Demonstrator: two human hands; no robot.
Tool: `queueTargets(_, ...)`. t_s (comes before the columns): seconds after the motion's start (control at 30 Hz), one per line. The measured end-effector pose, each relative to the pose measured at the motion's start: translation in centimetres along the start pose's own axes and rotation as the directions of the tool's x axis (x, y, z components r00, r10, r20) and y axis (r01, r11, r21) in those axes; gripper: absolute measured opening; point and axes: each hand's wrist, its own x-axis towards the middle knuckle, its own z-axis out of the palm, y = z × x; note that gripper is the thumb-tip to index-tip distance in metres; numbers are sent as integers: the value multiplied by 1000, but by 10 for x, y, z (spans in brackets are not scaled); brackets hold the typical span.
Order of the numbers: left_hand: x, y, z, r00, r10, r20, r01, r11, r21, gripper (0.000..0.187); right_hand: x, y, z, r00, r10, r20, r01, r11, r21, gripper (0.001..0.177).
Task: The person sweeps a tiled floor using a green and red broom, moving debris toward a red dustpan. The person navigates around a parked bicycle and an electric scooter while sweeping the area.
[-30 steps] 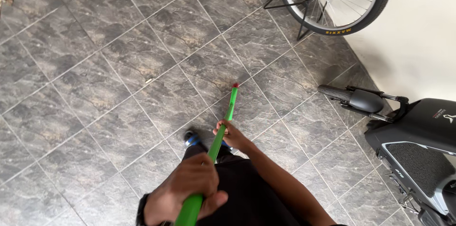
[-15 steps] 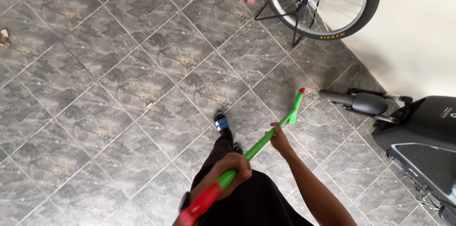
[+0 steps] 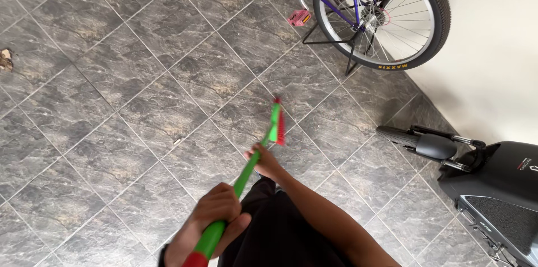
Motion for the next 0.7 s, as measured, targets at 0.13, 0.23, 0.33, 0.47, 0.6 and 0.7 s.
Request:
queueTargets(0.13,15,24,-28,988,144,49,-146,989,31,44,-8,-66,-19,976,79,204,-103,989,106,32)
queueTargets(0.23,17,31,-29,985,165,53,-167,986,18,44,-14,-62,-29,978,24,205,-52,990,132,32)
queueTargets(0.33,24,18,-24,990,124,59,-123,992,-24,42,-9,-13,-52,981,15,191,-49,983,175,28)
queueTargets(0.47,49,-29,16,991,129,-17,-130,991,-12,39,-8,60,-115,1000,3,20,-4,999,50,28)
queueTargets(0.6,61,-59,77,997,-69,-25,61,963,-264,23,-15,89,-184,978,-10,-209,-17,992,-127,32)
queueTargets(0.7,69,-66,105,988,-157,10,150,918,-368,17,-15,96,-210,972,-28,-235,-10,988,-157,34)
